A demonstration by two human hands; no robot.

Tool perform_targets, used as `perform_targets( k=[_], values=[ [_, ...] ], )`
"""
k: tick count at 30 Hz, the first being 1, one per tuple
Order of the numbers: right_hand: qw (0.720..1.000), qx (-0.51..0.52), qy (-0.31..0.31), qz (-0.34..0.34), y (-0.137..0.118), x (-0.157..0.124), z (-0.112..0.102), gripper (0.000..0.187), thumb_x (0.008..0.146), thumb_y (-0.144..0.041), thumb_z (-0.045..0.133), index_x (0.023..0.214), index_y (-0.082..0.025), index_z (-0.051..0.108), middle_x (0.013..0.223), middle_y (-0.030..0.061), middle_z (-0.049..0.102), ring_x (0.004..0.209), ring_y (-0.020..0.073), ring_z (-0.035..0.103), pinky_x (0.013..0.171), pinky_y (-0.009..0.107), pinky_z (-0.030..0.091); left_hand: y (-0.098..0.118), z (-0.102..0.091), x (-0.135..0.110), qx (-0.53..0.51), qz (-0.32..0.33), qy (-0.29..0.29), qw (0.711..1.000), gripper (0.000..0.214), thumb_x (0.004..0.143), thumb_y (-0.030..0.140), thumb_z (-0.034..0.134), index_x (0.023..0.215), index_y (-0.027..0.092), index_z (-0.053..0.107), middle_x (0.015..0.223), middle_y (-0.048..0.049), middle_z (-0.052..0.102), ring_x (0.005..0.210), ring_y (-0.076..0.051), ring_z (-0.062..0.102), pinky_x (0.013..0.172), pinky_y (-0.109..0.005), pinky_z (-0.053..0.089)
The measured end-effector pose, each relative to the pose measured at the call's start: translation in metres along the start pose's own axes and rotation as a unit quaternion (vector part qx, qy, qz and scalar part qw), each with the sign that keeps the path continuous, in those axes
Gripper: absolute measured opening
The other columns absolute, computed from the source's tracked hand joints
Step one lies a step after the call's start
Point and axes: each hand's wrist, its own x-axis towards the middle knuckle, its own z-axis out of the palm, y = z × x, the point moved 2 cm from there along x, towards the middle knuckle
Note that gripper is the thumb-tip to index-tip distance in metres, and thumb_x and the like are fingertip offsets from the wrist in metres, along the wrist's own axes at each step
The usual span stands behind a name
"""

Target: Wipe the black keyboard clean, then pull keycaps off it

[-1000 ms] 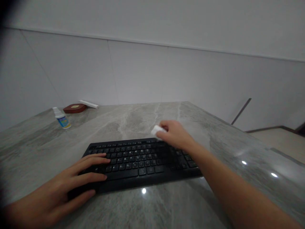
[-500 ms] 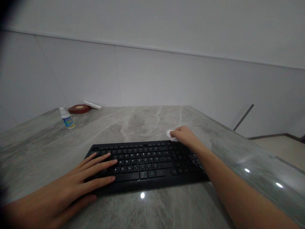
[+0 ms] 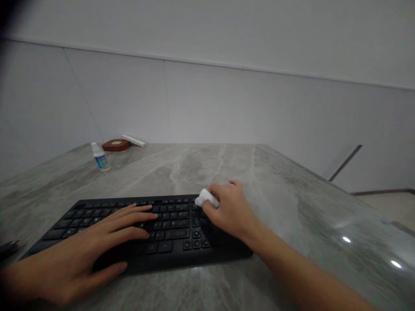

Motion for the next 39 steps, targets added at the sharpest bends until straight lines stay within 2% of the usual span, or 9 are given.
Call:
perform_targets(
  k=[2,6,11,15,22,28,32,37,39],
  values=[
    [0.996,-0.012,-0.008,-0.092,-0.016,-0.010,0.004,0.008,0.079,-0.022,0.056,0.082,-0.020,0.064,0.067,-0.0034,0.061,0.065,0.0146,0.055,0.104,0.050,0.026,0.000,-0.001,-0.001,0.001,-0.002,-0.018,1.000,0.059,0.079,0.014,0.060,0.135,0.028,0.050,0.155,-0.0057,0.039,0.144,-0.033,0.032,0.115,-0.060,0.027],
    [0.982,0.026,-0.045,-0.181,-0.034,-0.024,0.013,0.014,0.078,-0.019,0.059,0.091,-0.019,0.065,0.081,0.0017,0.067,0.082,0.0191,0.060,0.104,0.048,0.025,-0.002,-0.003,-0.001,-0.008,-0.012,-0.047,0.999,0.069,0.075,0.017,0.066,0.140,0.030,0.046,0.158,-0.0057,0.033,0.145,-0.037,0.027,0.114,-0.067,0.020],
    [0.970,0.031,-0.091,-0.222,-0.044,-0.029,0.023,0.014,0.082,-0.017,0.058,0.094,-0.019,0.065,0.084,0.0028,0.066,0.085,0.0196,0.059,0.100,0.046,0.028,-0.006,0.001,-0.001,-0.037,-0.026,-0.027,0.999,0.068,0.075,0.017,0.066,0.138,0.031,0.047,0.157,-0.0064,0.034,0.144,-0.037,0.029,0.114,-0.067,0.018],
    [0.960,0.031,-0.089,-0.265,-0.053,-0.031,0.038,0.024,0.084,-0.014,0.056,0.104,-0.021,0.066,0.084,0.0022,0.065,0.084,0.0186,0.058,0.094,0.043,0.031,-0.006,0.003,-0.001,-0.052,-0.020,-0.020,0.998,0.068,0.074,0.018,0.067,0.138,0.030,0.047,0.157,-0.0064,0.034,0.144,-0.037,0.029,0.115,-0.066,0.018],
    [0.938,0.035,-0.088,-0.333,-0.070,-0.035,0.056,0.020,0.087,-0.017,0.056,0.104,-0.022,0.065,0.087,0.0007,0.065,0.081,0.0158,0.056,0.084,0.035,0.032,-0.005,0.004,0.000,-0.049,-0.021,-0.023,0.998,0.068,0.074,0.016,0.066,0.137,0.029,0.046,0.157,-0.0073,0.034,0.144,-0.037,0.028,0.116,-0.066,0.016],
    [0.948,0.017,-0.039,-0.315,-0.070,-0.037,0.058,0.011,0.087,-0.018,0.060,0.097,-0.021,0.065,0.082,-0.0012,0.064,0.079,0.0152,0.055,0.084,0.036,0.029,-0.006,0.005,0.002,-0.064,-0.036,-0.027,0.997,0.065,0.073,0.021,0.069,0.135,0.030,0.049,0.156,-0.0059,0.035,0.144,-0.039,0.029,0.116,-0.066,0.015],
    [0.933,0.006,-0.049,-0.357,-0.072,-0.038,0.057,0.014,0.087,-0.018,0.059,0.100,-0.021,0.064,0.084,-0.0005,0.065,0.079,0.0159,0.054,0.084,0.037,0.028,-0.006,0.005,0.002,-0.067,-0.039,-0.027,0.997,0.065,0.073,0.021,0.069,0.135,0.030,0.049,0.156,-0.0054,0.034,0.144,-0.038,0.028,0.117,-0.065,0.015],
    [0.940,0.006,-0.052,-0.336,-0.071,-0.039,0.050,0.004,0.080,-0.018,0.061,0.084,-0.019,0.062,0.073,-0.0013,0.062,0.072,0.0158,0.051,0.083,0.039,0.027,-0.006,0.006,0.002,-0.057,-0.041,-0.031,0.997,0.066,0.073,0.023,0.069,0.135,0.031,0.048,0.157,-0.0051,0.033,0.144,-0.038,0.027,0.117,-0.066,0.013],
    [0.936,0.005,-0.068,-0.344,-0.070,-0.041,0.048,0.006,0.078,-0.017,0.062,0.084,-0.019,0.062,0.072,-0.0017,0.063,0.072,0.0157,0.051,0.085,0.039,0.027,-0.005,0.006,0.002,-0.053,-0.042,-0.035,0.997,0.067,0.074,0.023,0.069,0.136,0.031,0.048,0.157,-0.0046,0.032,0.144,-0.038,0.027,0.117,-0.065,0.014]
  ],
)
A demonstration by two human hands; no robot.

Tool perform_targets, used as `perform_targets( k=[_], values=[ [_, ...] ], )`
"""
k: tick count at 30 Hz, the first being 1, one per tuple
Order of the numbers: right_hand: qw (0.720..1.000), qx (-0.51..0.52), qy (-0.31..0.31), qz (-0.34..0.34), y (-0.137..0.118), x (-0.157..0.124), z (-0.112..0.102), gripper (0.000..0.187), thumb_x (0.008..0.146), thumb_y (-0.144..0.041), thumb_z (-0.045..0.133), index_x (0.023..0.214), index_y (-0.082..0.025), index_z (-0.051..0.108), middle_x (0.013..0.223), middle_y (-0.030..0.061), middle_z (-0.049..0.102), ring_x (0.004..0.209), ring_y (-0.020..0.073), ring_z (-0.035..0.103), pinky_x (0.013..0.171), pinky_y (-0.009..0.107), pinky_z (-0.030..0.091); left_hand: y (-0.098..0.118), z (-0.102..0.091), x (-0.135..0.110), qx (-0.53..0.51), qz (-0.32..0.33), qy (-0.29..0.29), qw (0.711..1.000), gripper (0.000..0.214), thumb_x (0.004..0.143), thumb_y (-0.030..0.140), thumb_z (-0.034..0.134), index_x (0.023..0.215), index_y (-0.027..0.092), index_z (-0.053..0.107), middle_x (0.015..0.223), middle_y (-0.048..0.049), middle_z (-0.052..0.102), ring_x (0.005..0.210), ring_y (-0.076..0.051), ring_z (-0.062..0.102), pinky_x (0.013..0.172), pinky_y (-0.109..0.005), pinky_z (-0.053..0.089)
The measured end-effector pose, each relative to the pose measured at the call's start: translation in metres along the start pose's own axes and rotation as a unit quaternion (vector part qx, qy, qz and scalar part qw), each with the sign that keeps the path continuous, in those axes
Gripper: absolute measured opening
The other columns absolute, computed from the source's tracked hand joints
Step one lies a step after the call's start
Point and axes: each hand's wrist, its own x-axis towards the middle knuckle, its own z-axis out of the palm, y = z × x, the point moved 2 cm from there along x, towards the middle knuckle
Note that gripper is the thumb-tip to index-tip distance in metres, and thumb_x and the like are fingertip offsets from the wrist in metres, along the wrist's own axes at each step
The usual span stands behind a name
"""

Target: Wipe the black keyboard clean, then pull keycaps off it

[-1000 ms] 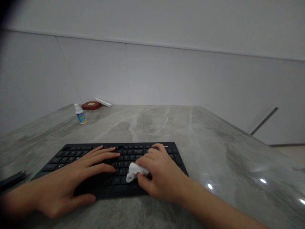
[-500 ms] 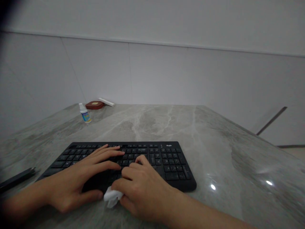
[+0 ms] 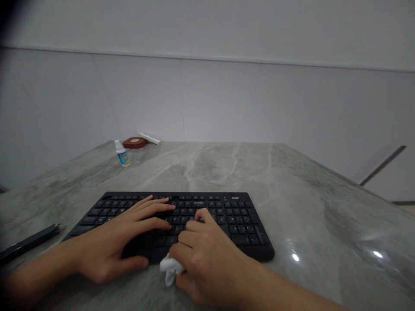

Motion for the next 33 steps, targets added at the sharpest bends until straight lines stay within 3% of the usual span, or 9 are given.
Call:
perform_targets(
  k=[3,10,15,20,25,33],
  values=[
    [1.000,-0.002,-0.008,0.000,0.001,-0.003,-0.004,0.011,0.077,-0.015,0.061,0.087,-0.019,0.063,0.073,-0.0020,0.064,0.073,0.0155,0.052,0.088,0.040,0.026,0.001,-0.001,0.000,0.000,-0.003,-0.004,1.000,0.066,0.074,0.024,0.069,0.136,0.031,0.048,0.157,-0.0045,0.033,0.144,-0.038,0.028,0.117,-0.065,0.015],
    [0.999,0.020,-0.021,0.035,0.014,-0.007,-0.019,0.007,0.068,-0.015,0.065,0.072,-0.018,0.061,0.067,-0.0022,0.059,0.071,0.0152,0.052,0.090,0.042,0.026,0.002,-0.003,0.002,0.004,-0.005,-0.006,1.000,0.065,0.075,0.025,0.069,0.135,0.031,0.048,0.157,-0.0043,0.033,0.144,-0.038,0.027,0.117,-0.065,0.016],
    [0.998,-0.003,0.028,0.060,0.021,-0.009,-0.016,0.010,0.077,-0.013,0.060,0.085,-0.017,0.065,0.073,-0.0001,0.061,0.074,0.0164,0.053,0.085,0.041,0.029,0.000,-0.001,0.001,0.010,-0.009,-0.014,1.000,0.066,0.075,0.025,0.069,0.137,0.033,0.046,0.158,-0.0033,0.031,0.145,-0.036,0.026,0.117,-0.065,0.016],
    [0.999,0.037,-0.008,0.039,0.016,-0.005,-0.008,0.013,0.078,-0.014,0.062,0.090,-0.018,0.067,0.076,-0.0002,0.062,0.075,0.0159,0.054,0.084,0.037,0.031,0.000,0.000,0.000,0.013,-0.012,-0.016,1.000,0.067,0.076,0.025,0.068,0.137,0.034,0.045,0.159,-0.0024,0.030,0.146,-0.035,0.025,0.117,-0.065,0.014],
    [0.997,0.014,0.014,0.075,0.018,-0.004,-0.010,0.011,0.082,-0.015,0.061,0.090,-0.019,0.067,0.077,0.0004,0.063,0.078,0.0175,0.054,0.085,0.039,0.030,0.000,-0.001,0.000,0.014,-0.008,-0.016,1.000,0.066,0.076,0.026,0.068,0.137,0.034,0.045,0.158,-0.0028,0.030,0.146,-0.035,0.026,0.118,-0.064,0.015],
    [0.998,0.033,-0.022,0.055,0.021,-0.004,-0.015,0.013,0.078,-0.014,0.060,0.087,-0.018,0.067,0.075,0.0001,0.062,0.077,0.0167,0.054,0.084,0.038,0.031,0.000,-0.001,0.001,-0.003,-0.001,-0.003,1.000,0.066,0.074,0.023,0.068,0.136,0.032,0.047,0.157,-0.0040,0.033,0.144,-0.037,0.028,0.117,-0.065,0.016]
  ],
)
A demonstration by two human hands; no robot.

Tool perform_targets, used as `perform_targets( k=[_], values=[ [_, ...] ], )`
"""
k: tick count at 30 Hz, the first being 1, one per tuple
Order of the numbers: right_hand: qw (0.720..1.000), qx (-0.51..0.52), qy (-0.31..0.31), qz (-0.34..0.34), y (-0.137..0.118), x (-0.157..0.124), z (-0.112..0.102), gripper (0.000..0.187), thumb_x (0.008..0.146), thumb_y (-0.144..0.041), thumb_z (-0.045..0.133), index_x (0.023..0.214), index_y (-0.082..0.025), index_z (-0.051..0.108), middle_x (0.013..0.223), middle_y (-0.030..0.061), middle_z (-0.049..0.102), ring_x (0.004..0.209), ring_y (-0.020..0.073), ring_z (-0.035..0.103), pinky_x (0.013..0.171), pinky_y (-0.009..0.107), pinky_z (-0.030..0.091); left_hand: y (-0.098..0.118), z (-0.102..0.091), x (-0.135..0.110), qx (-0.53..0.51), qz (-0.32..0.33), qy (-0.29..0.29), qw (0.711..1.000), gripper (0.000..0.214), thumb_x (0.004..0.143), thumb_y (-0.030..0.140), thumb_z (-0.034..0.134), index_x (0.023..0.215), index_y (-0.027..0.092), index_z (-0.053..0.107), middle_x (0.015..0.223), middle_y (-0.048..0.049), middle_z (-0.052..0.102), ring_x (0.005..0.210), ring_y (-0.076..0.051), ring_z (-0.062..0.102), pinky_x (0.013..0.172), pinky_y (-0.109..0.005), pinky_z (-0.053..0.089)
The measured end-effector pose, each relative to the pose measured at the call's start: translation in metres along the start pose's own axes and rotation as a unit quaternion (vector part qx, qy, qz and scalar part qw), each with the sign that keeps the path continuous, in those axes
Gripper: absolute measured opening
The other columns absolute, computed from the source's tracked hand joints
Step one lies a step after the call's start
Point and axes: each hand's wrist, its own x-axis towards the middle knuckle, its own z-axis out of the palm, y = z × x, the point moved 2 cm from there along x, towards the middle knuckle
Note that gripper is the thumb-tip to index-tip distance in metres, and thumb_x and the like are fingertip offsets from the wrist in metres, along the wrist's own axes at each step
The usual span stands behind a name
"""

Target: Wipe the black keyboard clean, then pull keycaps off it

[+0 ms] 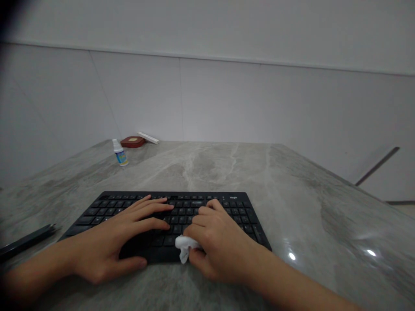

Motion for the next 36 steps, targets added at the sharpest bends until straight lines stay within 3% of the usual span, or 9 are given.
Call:
perform_targets(
  k=[7,14,20,26,36],
  values=[
    [1.000,-0.024,0.003,0.001,-0.003,0.002,0.004,0.017,0.085,-0.015,0.054,0.096,-0.017,0.068,0.080,0.0027,0.064,0.079,0.0177,0.053,0.082,0.037,0.033,0.000,0.000,0.000,-0.004,0.005,0.008,1.000,0.066,0.074,0.023,0.069,0.136,0.032,0.048,0.156,-0.0052,0.034,0.143,-0.039,0.029,0.116,-0.066,0.016],
    [1.000,-0.028,-0.014,0.002,0.000,-0.001,-0.002,0.015,0.079,-0.013,0.059,0.091,-0.017,0.068,0.077,0.0014,0.064,0.079,0.0176,0.054,0.085,0.038,0.031,0.000,-0.001,-0.002,-0.012,0.003,0.012,1.000,0.066,0.074,0.022,0.070,0.136,0.032,0.050,0.156,-0.0051,0.036,0.143,-0.039,0.030,0.116,-0.067,0.016],
    [0.999,-0.041,-0.016,-0.021,-0.002,0.001,0.003,0.017,0.088,-0.016,0.054,0.099,-0.018,0.068,0.083,0.0023,0.065,0.080,0.0176,0.053,0.080,0.036,0.031,0.000,-0.001,-0.002,0.019,0.019,-0.012,1.000,0.069,0.079,0.022,0.069,0.141,0.042,0.047,0.159,-0.0034,0.029,0.144,-0.040,0.028,0.114,-0.069,0.017],
    [0.998,-0.008,-0.058,-0.007,-0.003,0.000,-0.008,0.018,0.078,-0.014,0.057,0.091,-0.019,0.069,0.075,0.0005,0.064,0.077,0.0169,0.055,0.083,0.038,0.031,-0.001,-0.001,-0.001,0.020,0.028,0.000,0.999,0.070,0.078,0.024,0.073,0.140,0.044,0.048,0.159,-0.0042,0.030,0.142,-0.041,0.031,0.113,-0.069,0.019],
    [0.997,-0.010,-0.069,-0.015,0.002,-0.002,-0.007,0.017,0.078,-0.014,0.056,0.090,-0.018,0.067,0.074,0.0006,0.063,0.076,0.0160,0.056,0.081,0.036,0.032,-0.002,-0.001,-0.001,0.008,0.030,0.006,1.000,0.071,0.076,0.023,0.073,0.139,0.044,0.049,0.158,-0.0025,0.031,0.142,-0.042,0.031,0.113,-0.069,0.018]
  ],
)
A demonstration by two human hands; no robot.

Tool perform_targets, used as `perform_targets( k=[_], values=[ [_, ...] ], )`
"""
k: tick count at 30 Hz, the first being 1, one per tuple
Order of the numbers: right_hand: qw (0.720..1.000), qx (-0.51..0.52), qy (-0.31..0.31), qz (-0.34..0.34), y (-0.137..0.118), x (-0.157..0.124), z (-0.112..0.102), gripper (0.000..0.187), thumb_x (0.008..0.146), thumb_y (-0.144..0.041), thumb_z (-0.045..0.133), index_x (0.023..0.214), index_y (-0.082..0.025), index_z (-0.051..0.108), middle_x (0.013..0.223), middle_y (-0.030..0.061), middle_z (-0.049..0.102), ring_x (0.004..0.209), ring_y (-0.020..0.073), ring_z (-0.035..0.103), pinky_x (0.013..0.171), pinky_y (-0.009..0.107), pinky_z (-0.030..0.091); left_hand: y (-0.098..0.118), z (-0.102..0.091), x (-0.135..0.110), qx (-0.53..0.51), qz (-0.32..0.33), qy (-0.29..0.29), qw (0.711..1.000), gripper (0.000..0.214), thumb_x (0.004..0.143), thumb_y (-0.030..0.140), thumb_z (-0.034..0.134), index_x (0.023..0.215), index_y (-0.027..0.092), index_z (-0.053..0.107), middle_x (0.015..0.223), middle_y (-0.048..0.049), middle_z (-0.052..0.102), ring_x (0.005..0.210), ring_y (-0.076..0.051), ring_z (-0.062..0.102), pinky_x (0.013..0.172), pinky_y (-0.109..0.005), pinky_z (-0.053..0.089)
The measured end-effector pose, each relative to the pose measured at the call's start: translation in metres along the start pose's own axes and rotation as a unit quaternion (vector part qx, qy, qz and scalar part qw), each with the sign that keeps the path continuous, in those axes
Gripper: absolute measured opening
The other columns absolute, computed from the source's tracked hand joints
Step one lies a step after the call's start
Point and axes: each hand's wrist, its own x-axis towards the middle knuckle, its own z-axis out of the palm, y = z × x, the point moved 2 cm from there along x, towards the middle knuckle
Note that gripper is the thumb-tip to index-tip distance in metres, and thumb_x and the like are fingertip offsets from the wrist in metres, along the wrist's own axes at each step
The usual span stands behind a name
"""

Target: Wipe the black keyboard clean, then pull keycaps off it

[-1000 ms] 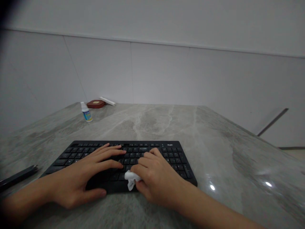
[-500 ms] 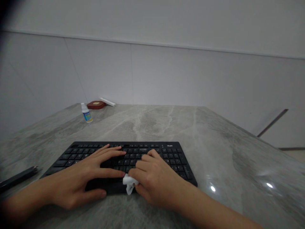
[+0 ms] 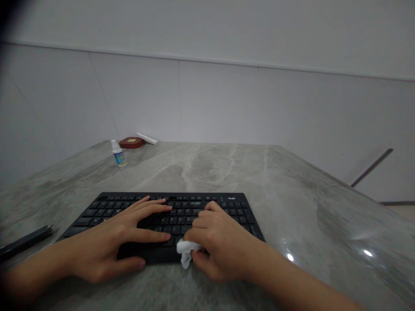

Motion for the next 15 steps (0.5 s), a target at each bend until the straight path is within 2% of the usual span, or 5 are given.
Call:
perform_targets(
  k=[9,15],
  values=[
    [0.998,-0.008,-0.053,-0.016,-0.0019,-0.0052,-0.0059,0.007,0.075,-0.015,0.059,0.080,-0.019,0.063,0.074,0.0000,0.064,0.075,0.0158,0.055,0.081,0.036,0.032,0.0018,-0.0009,0.0005,0.004,0.003,0.004,1.000,0.070,0.076,0.023,0.073,0.139,0.043,0.050,0.158,-0.0026,0.033,0.142,-0.041,0.032,0.114,-0.068,0.018],
    [1.000,-0.005,-0.014,-0.001,-0.0044,-0.0047,-0.0018,0.020,0.079,-0.014,0.060,0.097,-0.020,0.066,0.081,-0.0003,0.066,0.081,0.0160,0.056,0.081,0.034,0.032,0.0017,-0.0010,0.0007,0.001,-0.005,-0.001,1.000,0.070,0.076,0.024,0.073,0.139,0.044,0.050,0.158,-0.0027,0.032,0.142,-0.042,0.032,0.113,-0.069,0.018]
  ],
)
